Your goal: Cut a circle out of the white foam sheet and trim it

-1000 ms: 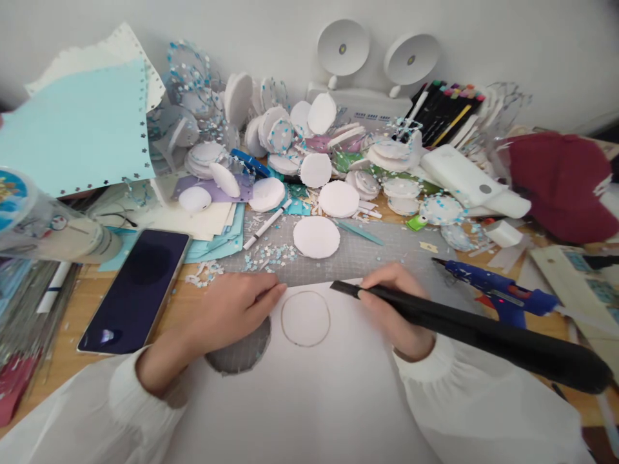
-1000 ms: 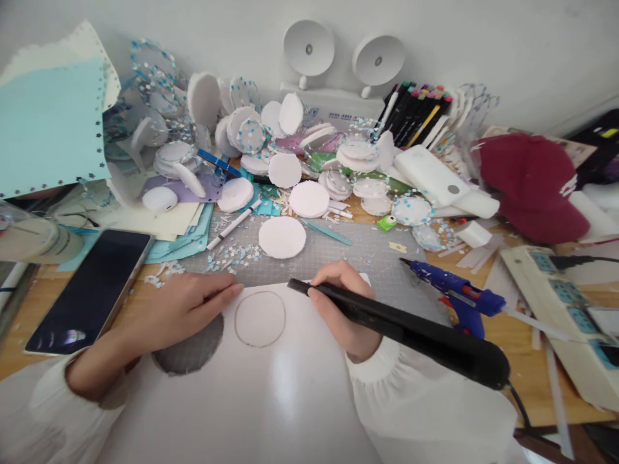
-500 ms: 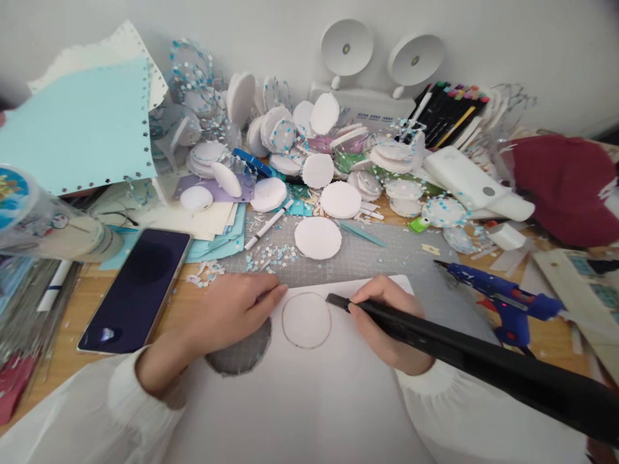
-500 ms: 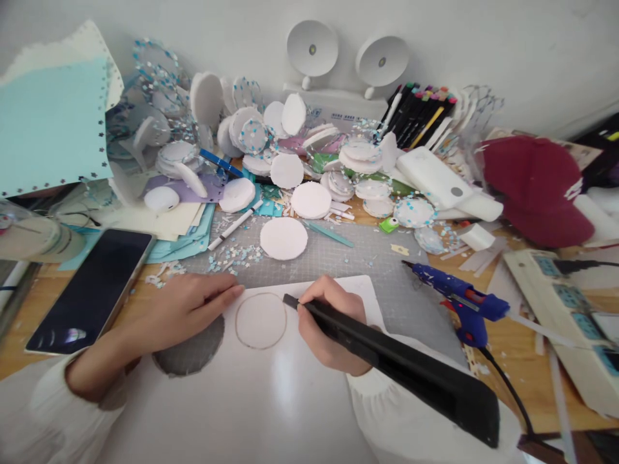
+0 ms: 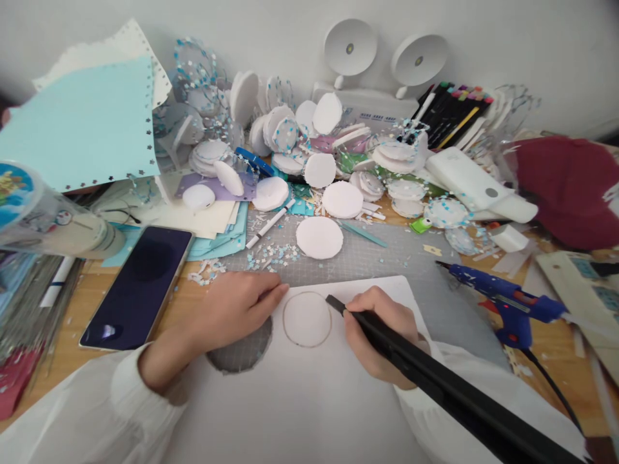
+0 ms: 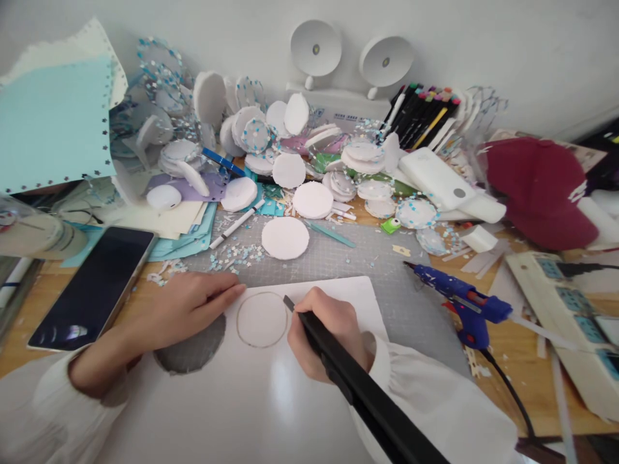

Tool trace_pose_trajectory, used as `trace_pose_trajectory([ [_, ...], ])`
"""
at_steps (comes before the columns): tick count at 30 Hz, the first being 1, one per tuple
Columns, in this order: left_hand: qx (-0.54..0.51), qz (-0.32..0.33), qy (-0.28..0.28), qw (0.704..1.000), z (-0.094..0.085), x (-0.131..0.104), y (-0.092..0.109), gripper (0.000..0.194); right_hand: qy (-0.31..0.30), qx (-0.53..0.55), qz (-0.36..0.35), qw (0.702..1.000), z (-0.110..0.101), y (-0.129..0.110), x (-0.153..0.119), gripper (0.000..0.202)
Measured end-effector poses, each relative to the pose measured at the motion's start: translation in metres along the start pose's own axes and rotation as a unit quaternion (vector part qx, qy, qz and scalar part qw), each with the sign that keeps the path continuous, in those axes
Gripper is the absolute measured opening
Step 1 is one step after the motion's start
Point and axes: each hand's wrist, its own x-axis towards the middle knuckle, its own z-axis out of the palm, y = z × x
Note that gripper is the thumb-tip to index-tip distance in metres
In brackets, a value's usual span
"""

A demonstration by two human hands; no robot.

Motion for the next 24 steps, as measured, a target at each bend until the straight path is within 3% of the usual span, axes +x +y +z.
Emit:
trace_pose_trajectory([
  [5,0.013,-0.002,0.004,1.0,0.0021,0.0004,-0.0012,0.039,-0.013,0.015,0.046,0.999,0.0024,0.0001,-0.0005,0.016],
  [24,0.0,0.01,0.02,1.0,0.0042,0.0011,-0.0042,0.038,-0.001,0.027,0.069,0.997,0.0,0.0077,-0.0067,0.015],
])
